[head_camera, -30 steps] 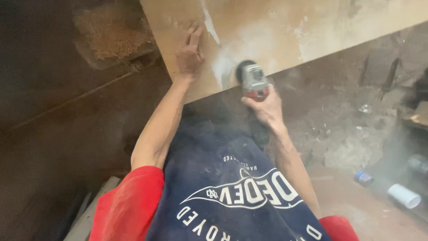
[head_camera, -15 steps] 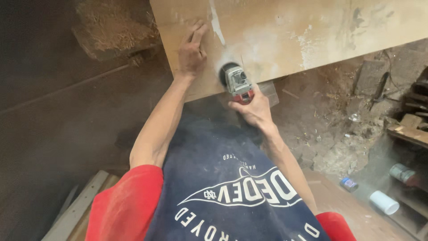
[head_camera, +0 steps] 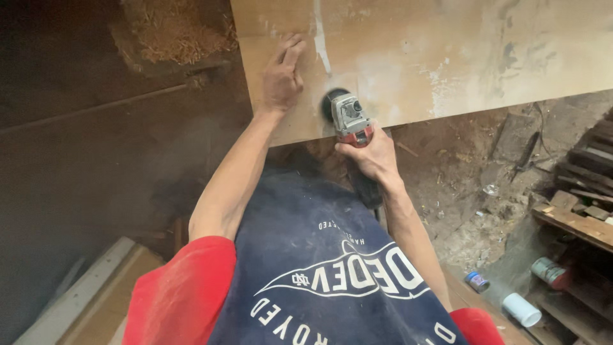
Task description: The person uses an orbital sander to smooth the surface of a large wooden board. They move the sander across the board in overlapping passes, then flip the board over and continue sanding the other side.
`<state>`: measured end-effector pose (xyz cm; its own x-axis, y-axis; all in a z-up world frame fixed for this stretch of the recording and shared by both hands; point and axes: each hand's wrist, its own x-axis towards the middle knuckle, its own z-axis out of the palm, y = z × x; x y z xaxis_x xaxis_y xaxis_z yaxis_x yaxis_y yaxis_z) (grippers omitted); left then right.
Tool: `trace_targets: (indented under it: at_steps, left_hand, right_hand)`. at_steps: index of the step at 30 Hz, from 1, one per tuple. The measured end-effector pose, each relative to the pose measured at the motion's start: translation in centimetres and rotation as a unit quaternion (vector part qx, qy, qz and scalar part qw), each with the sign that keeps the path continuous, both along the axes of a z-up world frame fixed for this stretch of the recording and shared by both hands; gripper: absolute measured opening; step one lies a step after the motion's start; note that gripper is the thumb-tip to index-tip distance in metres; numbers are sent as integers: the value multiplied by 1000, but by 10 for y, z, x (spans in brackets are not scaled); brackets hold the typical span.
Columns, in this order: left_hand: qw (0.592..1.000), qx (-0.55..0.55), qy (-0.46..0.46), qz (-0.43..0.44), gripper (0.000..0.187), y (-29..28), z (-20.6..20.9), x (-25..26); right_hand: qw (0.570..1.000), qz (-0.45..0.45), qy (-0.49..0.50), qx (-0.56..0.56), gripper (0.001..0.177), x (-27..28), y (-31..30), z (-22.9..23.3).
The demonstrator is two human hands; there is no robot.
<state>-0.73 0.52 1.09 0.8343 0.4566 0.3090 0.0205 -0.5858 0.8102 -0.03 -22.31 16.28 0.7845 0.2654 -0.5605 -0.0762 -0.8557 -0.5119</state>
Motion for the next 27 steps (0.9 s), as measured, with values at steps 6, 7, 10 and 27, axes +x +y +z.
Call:
trace_targets:
  at_steps: [6, 7, 10, 27]
  left_hand:
    - [1000, -13, -20, 1, 34, 1, 0, 2]
    - [999, -23, -22, 6, 35, 3, 0, 1]
    - [1000, -17, -21, 12, 34, 1, -1, 8]
    - [999, 23, -42, 4, 26, -4, -11, 7]
  right_hand:
    - [999, -44, 2, 14, 66, 9, 6, -5]
    - [999, -47, -4, 17, 66, 11, 6, -4]
    - [997, -61, -18, 31, 65, 27, -8, 2]
    - [995, 50, 66, -62, 81, -29, -16, 17]
